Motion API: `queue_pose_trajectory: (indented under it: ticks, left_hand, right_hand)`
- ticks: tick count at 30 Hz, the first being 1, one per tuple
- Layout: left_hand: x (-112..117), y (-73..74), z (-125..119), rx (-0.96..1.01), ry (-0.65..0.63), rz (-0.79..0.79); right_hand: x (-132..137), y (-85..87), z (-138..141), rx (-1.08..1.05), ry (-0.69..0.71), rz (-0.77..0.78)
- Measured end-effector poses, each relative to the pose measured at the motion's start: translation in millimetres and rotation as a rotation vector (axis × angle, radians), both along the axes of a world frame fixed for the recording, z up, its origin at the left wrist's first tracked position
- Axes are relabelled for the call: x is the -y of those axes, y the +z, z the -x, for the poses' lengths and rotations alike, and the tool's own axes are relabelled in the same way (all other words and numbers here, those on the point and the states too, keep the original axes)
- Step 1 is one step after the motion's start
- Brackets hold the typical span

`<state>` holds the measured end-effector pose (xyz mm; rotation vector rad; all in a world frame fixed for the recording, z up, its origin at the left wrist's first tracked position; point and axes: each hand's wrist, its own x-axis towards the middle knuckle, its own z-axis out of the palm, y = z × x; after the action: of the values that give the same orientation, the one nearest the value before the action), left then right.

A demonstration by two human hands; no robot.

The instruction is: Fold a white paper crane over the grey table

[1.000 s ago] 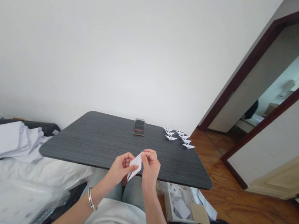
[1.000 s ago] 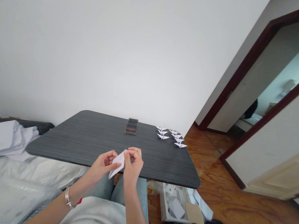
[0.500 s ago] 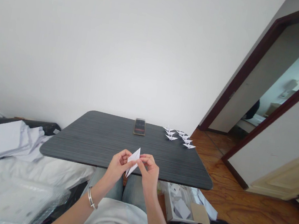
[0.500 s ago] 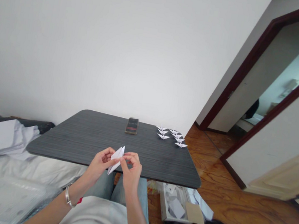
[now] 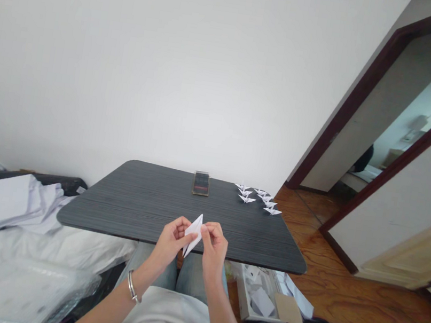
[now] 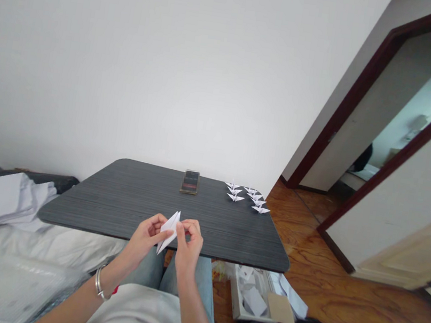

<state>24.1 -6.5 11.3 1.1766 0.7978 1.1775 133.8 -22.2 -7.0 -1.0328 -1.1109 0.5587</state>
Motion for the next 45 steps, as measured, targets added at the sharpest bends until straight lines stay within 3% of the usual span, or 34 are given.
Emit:
queue_pose_trajectory:
  ticks: [6,15,30,38,45]
  left_hand:
    - [-0.7,-0.9,2.9,0.033,0.064,-0.017]
    - [-1.4,0.7,3.8,0.119,-0.017,0.028]
    - [-2.5,-2.4,2.0,0.045,0.075,-0.039]
    - [-0.8,-4.9,-0.5,-0.048,0.058,-0.124]
    - [-0.4,-6.5,-2.0,-0.054,0.018,-0.121]
  right_hand:
    - [0.9,-3.6,-0.5,-0.161,0.200,0.121]
    - [-2.2,-1.0,-2.5,-0.250,0.176,0.121]
    - [3.7,7.3,4.5,-0.317,0.267,0.118]
    - [-2.9,5.0,0.8,-0.320,0.265,0.174]
    - [-4.8,6.0,1.0,-0.271,0.225,0.122]
